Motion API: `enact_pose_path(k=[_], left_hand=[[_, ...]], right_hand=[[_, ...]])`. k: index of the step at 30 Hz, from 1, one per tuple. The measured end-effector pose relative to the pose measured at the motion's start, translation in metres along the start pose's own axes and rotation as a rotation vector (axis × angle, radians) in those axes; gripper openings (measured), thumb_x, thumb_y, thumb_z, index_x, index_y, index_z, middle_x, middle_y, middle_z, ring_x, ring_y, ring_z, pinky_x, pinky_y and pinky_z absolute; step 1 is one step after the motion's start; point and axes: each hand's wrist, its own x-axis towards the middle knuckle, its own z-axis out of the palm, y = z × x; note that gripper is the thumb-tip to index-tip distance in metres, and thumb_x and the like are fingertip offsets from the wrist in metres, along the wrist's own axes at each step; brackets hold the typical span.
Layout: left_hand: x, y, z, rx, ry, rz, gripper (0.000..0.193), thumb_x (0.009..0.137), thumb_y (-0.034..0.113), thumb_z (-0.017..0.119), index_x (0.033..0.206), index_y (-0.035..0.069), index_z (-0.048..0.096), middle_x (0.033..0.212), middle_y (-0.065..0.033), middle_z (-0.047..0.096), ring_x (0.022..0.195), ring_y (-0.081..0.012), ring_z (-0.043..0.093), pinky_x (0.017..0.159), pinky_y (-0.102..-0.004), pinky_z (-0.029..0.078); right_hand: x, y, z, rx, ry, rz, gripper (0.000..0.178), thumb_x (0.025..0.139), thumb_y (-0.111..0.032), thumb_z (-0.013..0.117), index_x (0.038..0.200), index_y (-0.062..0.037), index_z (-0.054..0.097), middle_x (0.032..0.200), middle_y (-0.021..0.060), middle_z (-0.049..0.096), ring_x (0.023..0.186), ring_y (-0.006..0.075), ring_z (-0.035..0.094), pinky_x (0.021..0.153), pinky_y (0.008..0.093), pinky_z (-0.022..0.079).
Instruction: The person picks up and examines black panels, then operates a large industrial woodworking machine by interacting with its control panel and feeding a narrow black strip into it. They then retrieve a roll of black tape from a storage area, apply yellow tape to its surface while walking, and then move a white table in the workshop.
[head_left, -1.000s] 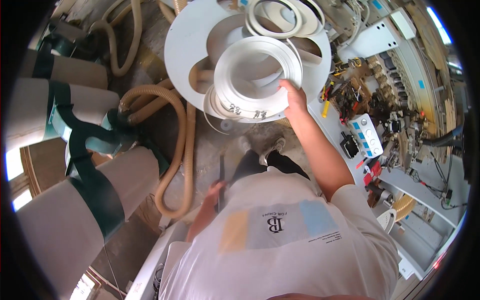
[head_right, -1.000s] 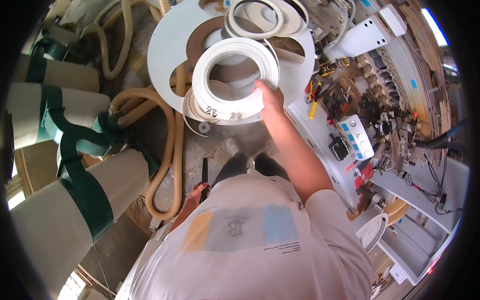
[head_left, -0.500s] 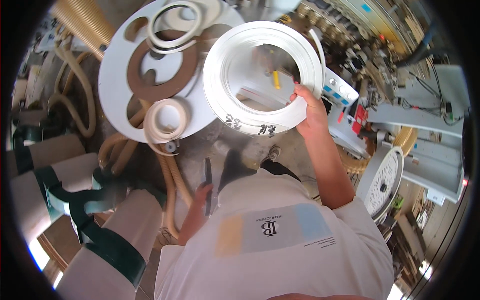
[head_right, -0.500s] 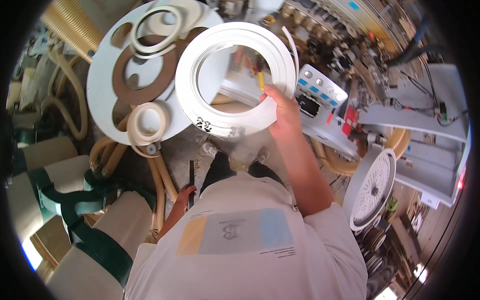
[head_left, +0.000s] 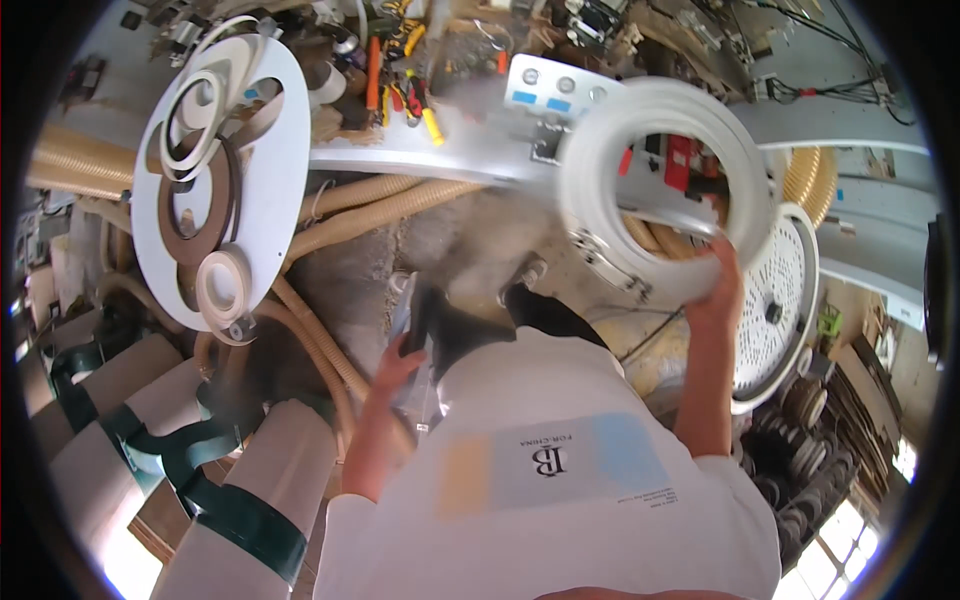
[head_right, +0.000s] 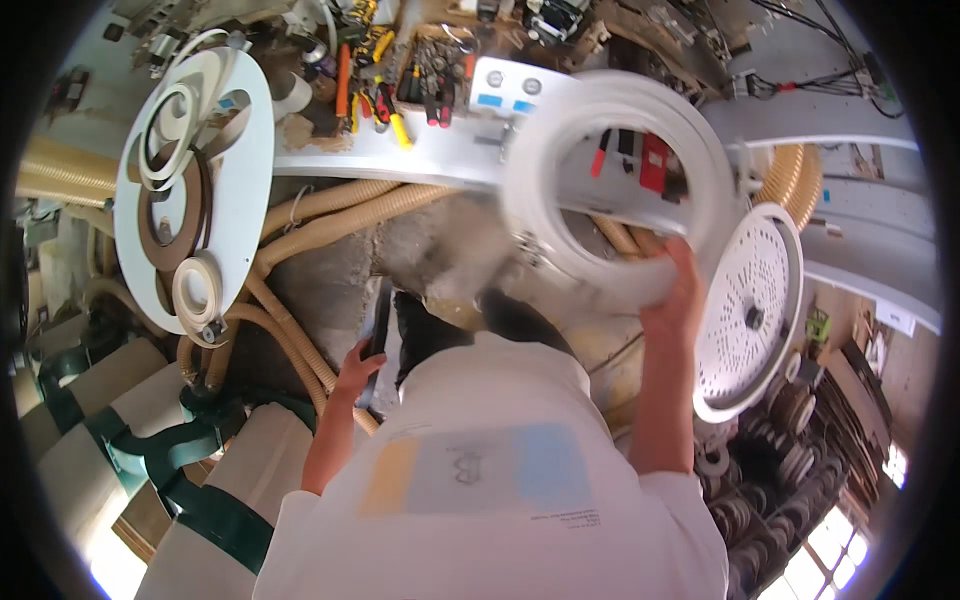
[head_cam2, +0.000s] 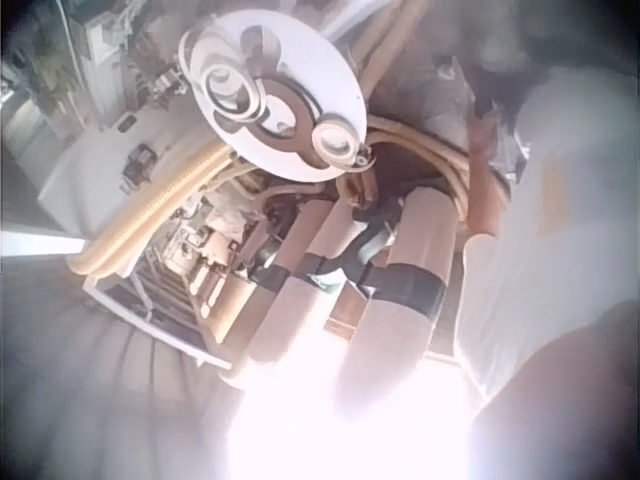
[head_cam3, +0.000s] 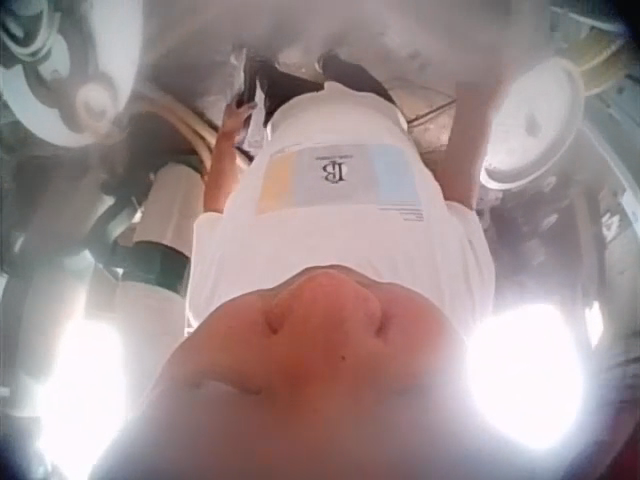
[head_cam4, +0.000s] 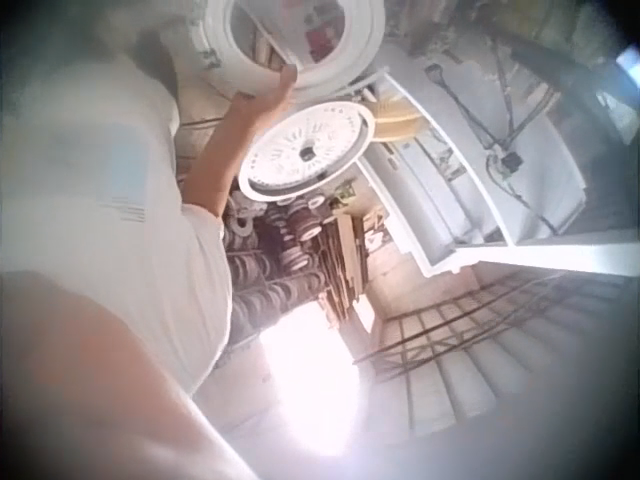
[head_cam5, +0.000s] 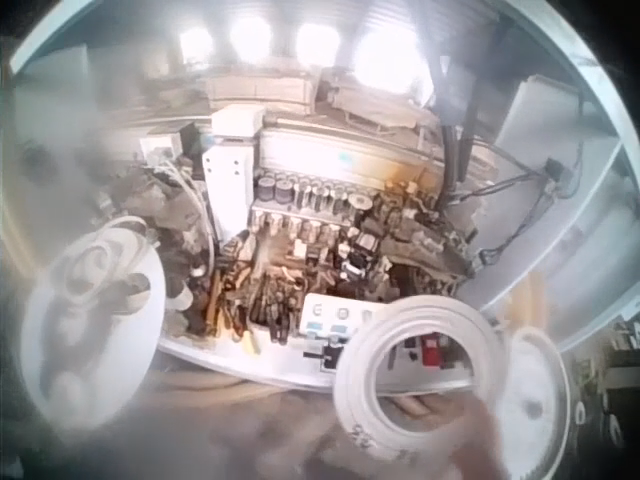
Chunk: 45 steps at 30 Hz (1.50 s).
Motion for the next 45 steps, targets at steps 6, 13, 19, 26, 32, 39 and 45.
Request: enact_pose_path(k=[6, 13, 19, 26, 32, 39, 45], left_hand=[[-0.106, 0.174, 0.053, -0.125, -0.088, 0.344, 0.084, 0.070, 0.016, 0.086, 0.144, -0.004, 0.051, 0.120, -0.0097, 0.066, 0.111, -0.0190, 0.061, 0.101, -0.0331, 0.047], [-0.142, 0.279, 0.015, 0.331, 0.297, 0.695, 0.109, 0.053, 0.032, 0.090, 0.142, -0.013, 0.047, 0.125, -0.0157, 0.065, 0.118, -0.0219, 0.060, 0.108, -0.0346, 0.043], [-0.050, 0.341, -0.080, 0.854, 0.960, 0.677, 0.093, 0.062, 0.038, 0.089, 0.137, -0.006, 0.055, 0.118, -0.0261, 0.069, 0.109, -0.0402, 0.069, 0.094, -0.0453, 0.054], [0.090, 0.299, -0.216, 0.969, 1.149, 0.450, 0.098, 0.068, 0.056, 0.087, 0.143, 0.001, 0.055, 0.136, -0.0222, 0.063, 0.126, -0.0398, 0.060, 0.106, -0.0466, 0.047], [0.106, 0.287, -0.195, 1.285, 1.319, 0.256, 0.105, 0.068, 0.071, 0.083, 0.145, 0.006, 0.053, 0.147, -0.0145, 0.054, 0.135, -0.0388, 0.050, 0.108, -0.0530, 0.042], [0.063, 0.324, -0.042, 0.794, 0.771, 1.036, 0.056, 0.080, 0.009, 0.086, 0.131, 0.004, 0.064, 0.127, -0.0138, 0.066, 0.119, -0.0304, 0.061, 0.098, -0.0418, 0.052], [0.020, 0.326, 0.163, 0.811, -0.139, 1.526, 0.037, 0.073, 0.014, 0.086, 0.107, 0.012, 0.073, 0.099, -0.0006, 0.068, 0.090, -0.0249, 0.064, 0.080, -0.0364, 0.053]], right_hand=[[0.043, -0.038, -0.117, 0.061, 0.187, -0.074, 0.020, 0.090, -0.023, 0.074, 0.097, -0.0087, 0.062, 0.084, 0.0026, 0.056, 0.081, 0.0189, 0.061, 0.074, 0.0395, 0.056], [0.075, -0.028, -0.125, 0.039, 0.090, -0.031, 0.024, 0.094, -0.028, 0.073, 0.085, -0.0110, 0.059, 0.082, 0.0011, 0.057, 0.081, 0.0183, 0.061, 0.082, 0.0397, 0.056], [0.065, -0.003, -0.085, 0.075, 0.103, 0.077, 0.018, 0.094, -0.024, 0.073, 0.093, -0.0104, 0.061, 0.089, 0.0005, 0.060, 0.083, 0.0142, 0.061, 0.081, 0.0352, 0.055], [0.061, 0.029, -0.047, 0.095, 0.022, 0.214, 0.020, 0.089, -0.028, 0.075, 0.090, -0.0121, 0.063, 0.096, 0.0054, 0.067, 0.096, 0.0244, 0.067, 0.094, 0.0474, 0.056], [0.047, 0.039, 0.010, 0.088, 0.174, 0.084, 0.021, 0.086, -0.016, 0.078, 0.100, -0.0070, 0.066, 0.084, 0.0059, 0.065, 0.078, 0.0192, 0.064, 0.073, 0.0359, 0.054], [0.030, 0.046, 0.037, 0.145, 0.224, 0.123, 0.016, 0.092, -0.019, 0.075, 0.096, -0.0082, 0.065, 0.086, 0.0045, 0.064, 0.080, 0.0180, 0.063, 0.073, 0.0352, 0.054], [0.024, 0.064, 0.033, 0.233, 0.263, 0.174, 0.026, 0.087, -0.014, 0.077, 0.109, -0.0099, 0.062, 0.087, 0.0063, 0.065, 0.082, 0.0192, 0.064, 0.072, 0.0370, 0.055]])
